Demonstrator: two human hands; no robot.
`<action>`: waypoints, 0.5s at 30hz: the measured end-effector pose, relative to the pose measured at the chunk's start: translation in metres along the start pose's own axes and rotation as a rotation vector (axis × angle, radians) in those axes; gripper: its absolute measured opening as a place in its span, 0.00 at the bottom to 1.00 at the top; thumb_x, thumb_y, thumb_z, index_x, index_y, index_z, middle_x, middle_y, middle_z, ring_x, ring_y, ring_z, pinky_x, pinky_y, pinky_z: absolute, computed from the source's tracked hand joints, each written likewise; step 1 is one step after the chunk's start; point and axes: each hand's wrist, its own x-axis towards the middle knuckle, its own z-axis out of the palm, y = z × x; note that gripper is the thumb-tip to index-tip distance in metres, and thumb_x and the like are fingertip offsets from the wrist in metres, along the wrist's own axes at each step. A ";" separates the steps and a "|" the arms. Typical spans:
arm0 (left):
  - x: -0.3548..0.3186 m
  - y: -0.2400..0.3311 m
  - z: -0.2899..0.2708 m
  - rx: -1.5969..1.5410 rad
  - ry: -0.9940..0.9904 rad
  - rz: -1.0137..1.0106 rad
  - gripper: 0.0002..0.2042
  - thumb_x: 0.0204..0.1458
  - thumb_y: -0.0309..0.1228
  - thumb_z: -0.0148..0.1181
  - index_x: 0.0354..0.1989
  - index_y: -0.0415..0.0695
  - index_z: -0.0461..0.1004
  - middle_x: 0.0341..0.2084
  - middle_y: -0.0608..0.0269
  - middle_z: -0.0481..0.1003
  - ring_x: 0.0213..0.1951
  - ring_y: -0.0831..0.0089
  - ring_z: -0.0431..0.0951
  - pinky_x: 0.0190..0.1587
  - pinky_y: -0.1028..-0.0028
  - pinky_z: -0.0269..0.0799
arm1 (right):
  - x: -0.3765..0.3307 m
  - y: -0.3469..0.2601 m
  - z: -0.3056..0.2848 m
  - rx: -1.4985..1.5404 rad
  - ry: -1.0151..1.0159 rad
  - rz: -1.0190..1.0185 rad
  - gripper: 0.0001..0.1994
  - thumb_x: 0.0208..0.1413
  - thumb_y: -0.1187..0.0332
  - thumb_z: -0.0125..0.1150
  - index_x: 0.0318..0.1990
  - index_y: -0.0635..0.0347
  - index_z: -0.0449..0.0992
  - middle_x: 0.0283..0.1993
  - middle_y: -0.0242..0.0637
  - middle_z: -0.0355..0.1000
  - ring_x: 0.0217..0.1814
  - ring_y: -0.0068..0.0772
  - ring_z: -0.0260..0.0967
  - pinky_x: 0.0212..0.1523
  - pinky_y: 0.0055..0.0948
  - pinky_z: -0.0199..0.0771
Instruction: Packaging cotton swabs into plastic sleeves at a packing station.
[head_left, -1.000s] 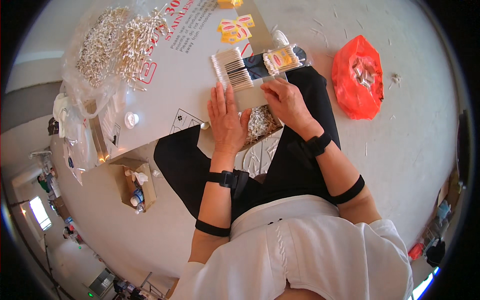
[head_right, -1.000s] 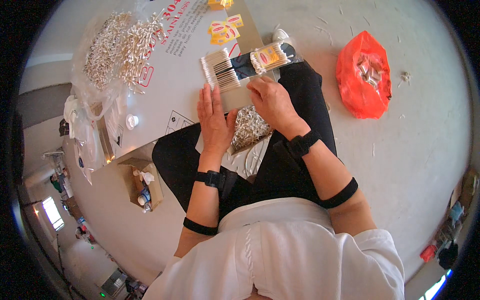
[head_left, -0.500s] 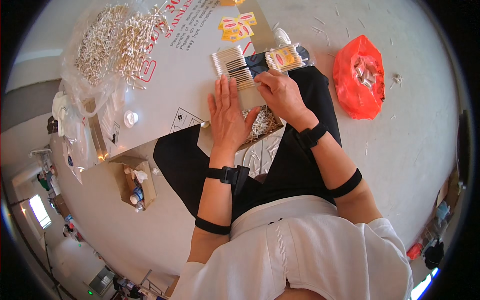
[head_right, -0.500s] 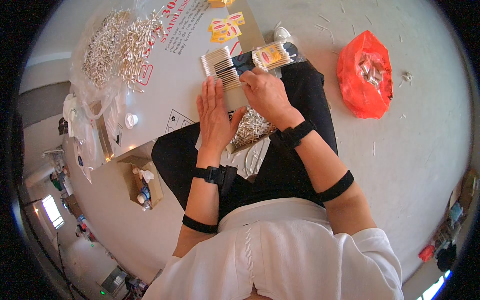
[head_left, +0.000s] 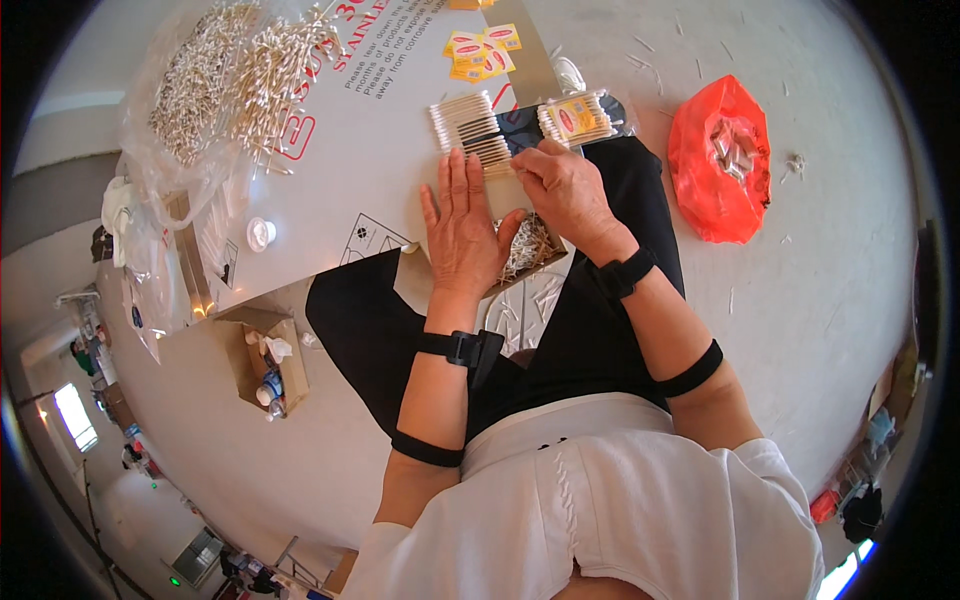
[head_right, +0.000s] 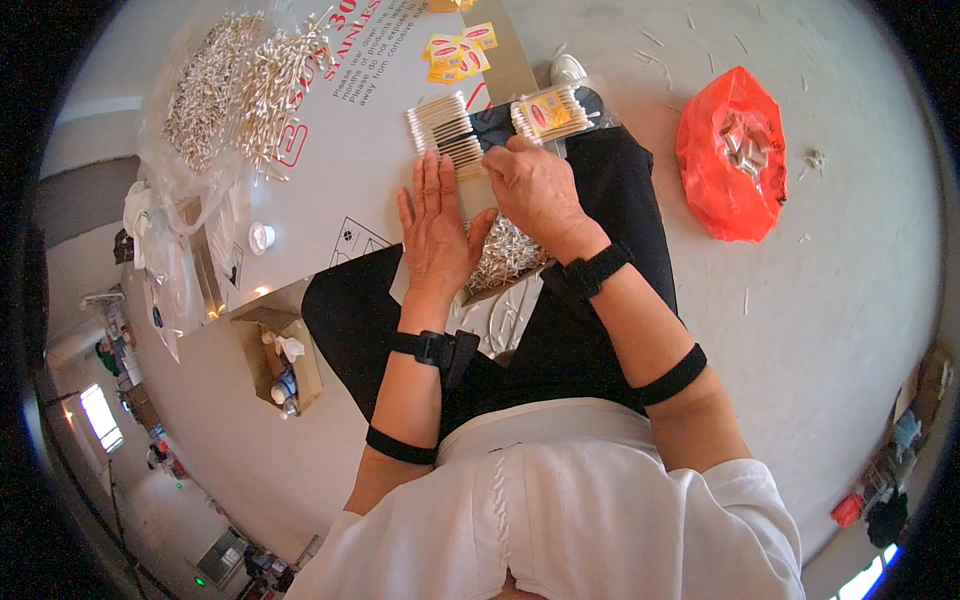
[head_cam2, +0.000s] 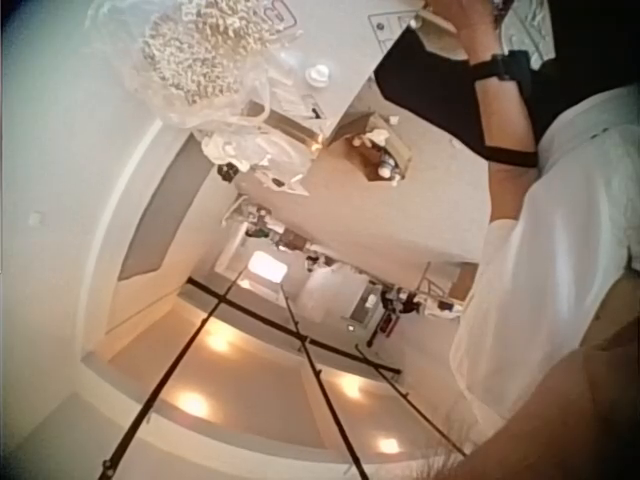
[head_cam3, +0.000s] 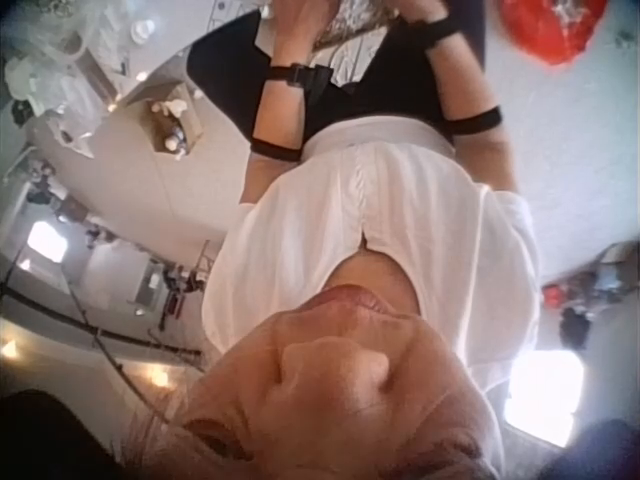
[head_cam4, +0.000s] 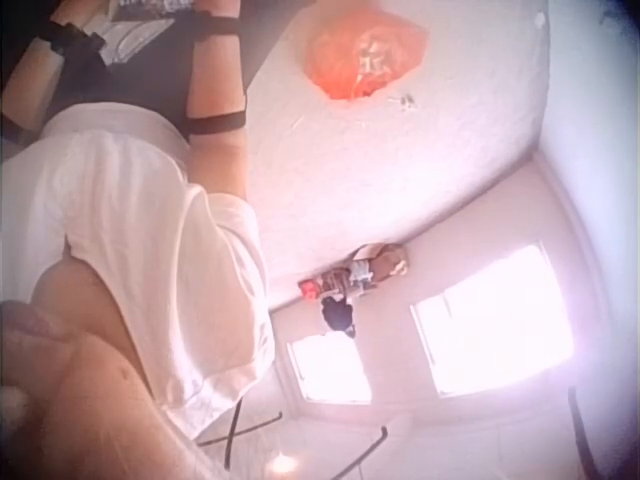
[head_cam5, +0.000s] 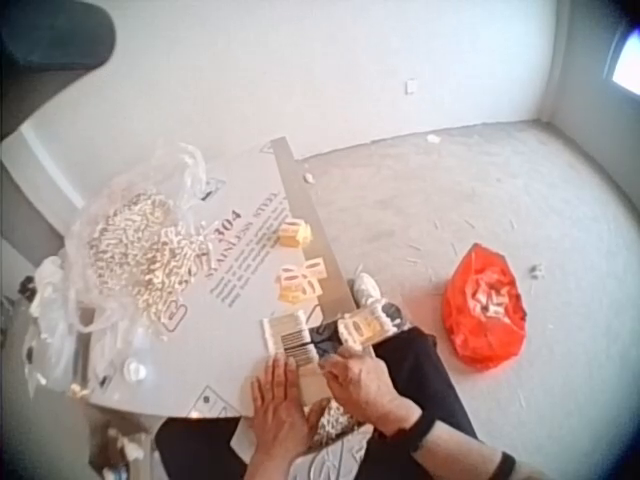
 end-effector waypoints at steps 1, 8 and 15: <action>0.000 0.000 0.000 0.001 -0.001 -0.003 0.42 0.54 0.51 0.58 0.70 0.38 0.50 0.71 0.48 0.49 0.72 0.55 0.46 0.70 0.46 0.39 | 0.000 0.000 0.001 0.000 0.000 -0.002 0.05 0.55 0.68 0.57 0.35 0.54 0.79 0.31 0.41 0.73 0.34 0.49 0.75 0.34 0.44 0.75; 0.000 0.001 -0.002 -0.013 -0.001 -0.008 0.41 0.54 0.50 0.58 0.70 0.37 0.51 0.71 0.48 0.49 0.72 0.55 0.46 0.70 0.47 0.38 | 0.002 -0.003 0.003 -0.006 0.009 0.056 0.07 0.54 0.69 0.57 0.39 0.55 0.79 0.31 0.41 0.73 0.34 0.48 0.75 0.35 0.42 0.75; 0.001 0.001 -0.002 -0.015 -0.007 -0.017 0.41 0.53 0.48 0.61 0.69 0.37 0.51 0.71 0.48 0.49 0.72 0.55 0.46 0.70 0.48 0.38 | 0.003 -0.003 0.002 -0.032 -0.033 0.060 0.07 0.54 0.70 0.58 0.39 0.56 0.79 0.32 0.41 0.73 0.34 0.48 0.74 0.35 0.40 0.75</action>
